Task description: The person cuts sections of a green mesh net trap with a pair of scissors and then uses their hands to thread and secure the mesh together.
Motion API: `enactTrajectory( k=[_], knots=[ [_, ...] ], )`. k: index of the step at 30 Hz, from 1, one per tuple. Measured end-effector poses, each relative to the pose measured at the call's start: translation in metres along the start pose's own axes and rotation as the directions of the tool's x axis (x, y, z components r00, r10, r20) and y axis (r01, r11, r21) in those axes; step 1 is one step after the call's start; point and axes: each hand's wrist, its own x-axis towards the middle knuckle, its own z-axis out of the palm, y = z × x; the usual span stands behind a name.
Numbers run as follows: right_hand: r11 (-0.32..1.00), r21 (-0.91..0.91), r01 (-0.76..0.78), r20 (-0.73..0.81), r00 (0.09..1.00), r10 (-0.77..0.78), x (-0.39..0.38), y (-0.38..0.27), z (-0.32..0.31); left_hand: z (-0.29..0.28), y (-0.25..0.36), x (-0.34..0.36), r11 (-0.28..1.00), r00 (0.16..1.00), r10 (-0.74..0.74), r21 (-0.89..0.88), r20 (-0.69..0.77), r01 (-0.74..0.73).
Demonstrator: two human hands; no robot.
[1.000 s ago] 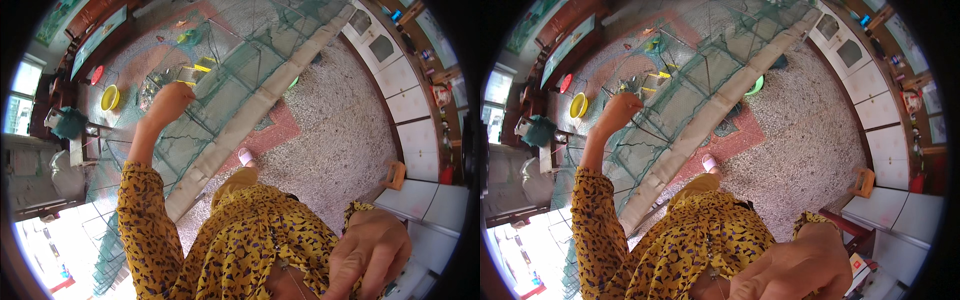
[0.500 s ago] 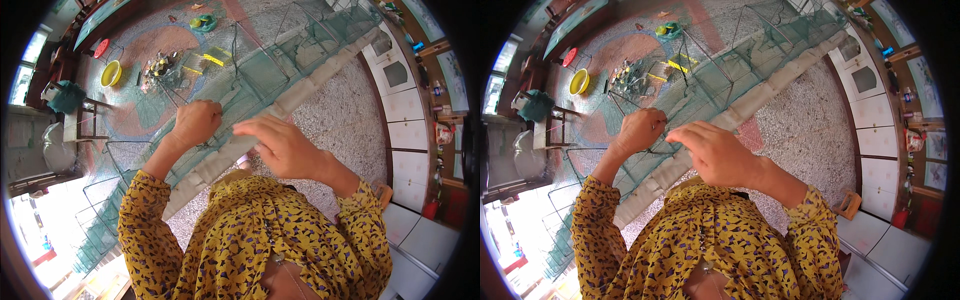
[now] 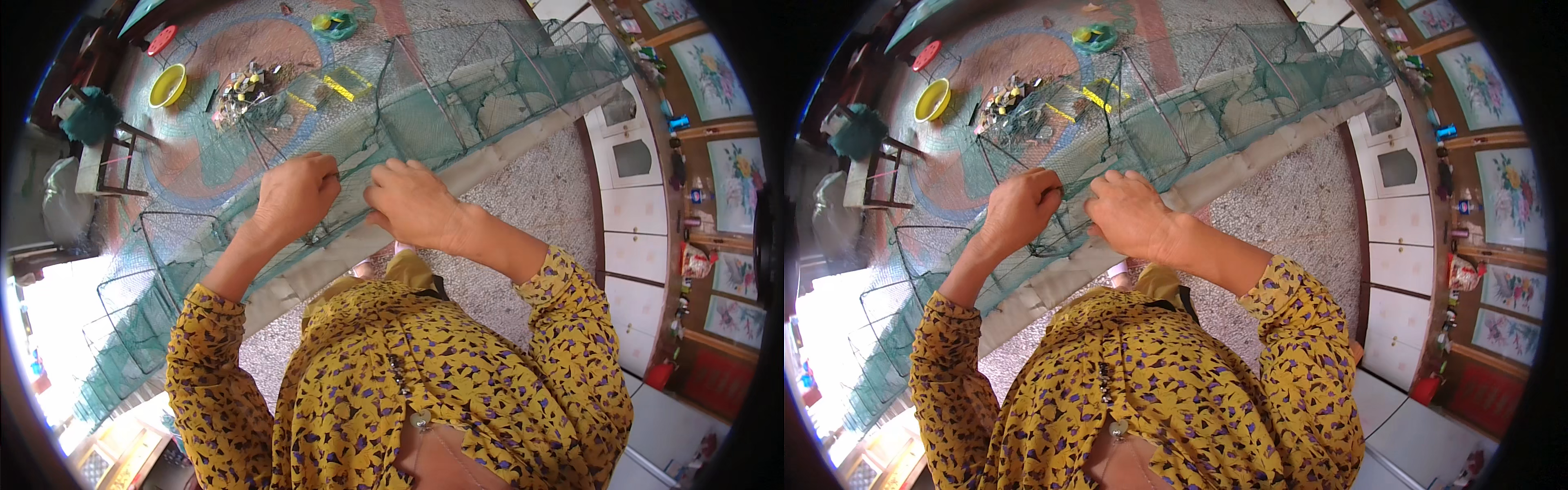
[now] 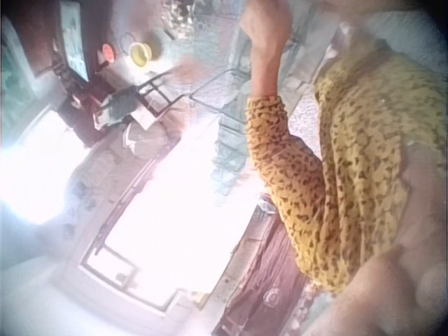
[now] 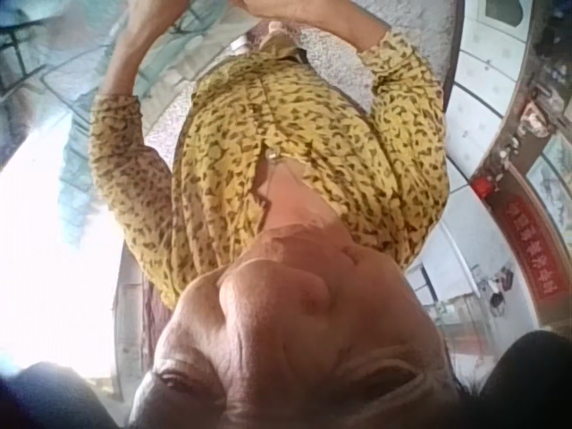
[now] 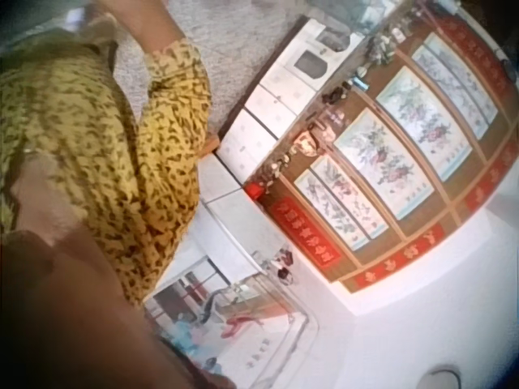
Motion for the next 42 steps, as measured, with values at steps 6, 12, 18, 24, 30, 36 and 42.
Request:
enactTrajectory(
  k=[6, 12, 18, 24, 30, 36, 42],
  knots=[
    [0.996, 0.089, 0.01, 0.153, 0.988, -0.024, -0.002, 0.018, 0.001, 0.003, 0.002, -0.004, 1.0, 0.999, -0.021, -0.004, -0.028, 0.021],
    [0.989, 0.075, 0.127, 0.174, 0.975, -0.138, -0.007, 0.022, -0.012, -0.001, 0.008, -0.01, 0.984, 0.981, -0.02, 0.177, 0.193, -0.014],
    [0.92, 0.214, 0.329, -0.154, 0.941, -0.301, -0.007, -0.029, -0.008, 0.013, -0.004, -0.068, 0.996, 0.937, -0.029, 0.088, 0.348, -0.002],
    [0.937, 0.226, 0.266, -0.332, 0.926, -0.182, 0.0, -0.006, 0.0, 0.066, -0.008, -0.06, 0.916, 0.938, 0.345, 0.206, 0.035, -0.344],
    [0.932, 0.195, 0.306, -0.435, 0.879, -0.198, 0.02, 0.009, -0.01, 0.068, 0.004, -0.069, 0.928, 0.945, 0.321, 0.22, -0.056, -0.302],
    [0.836, 0.015, 0.549, -0.29, 0.802, -0.521, 0.051, 0.021, -0.03, 0.043, 0.016, -0.083, 0.977, 0.96, 0.144, 0.189, -0.24, -0.099],
    [0.71, -0.241, 0.662, 0.046, 0.738, -0.673, 0.07, 0.018, -0.033, 0.038, 0.019, -0.089, 0.969, 0.942, 0.13, 0.242, -0.31, -0.053]
  ],
)
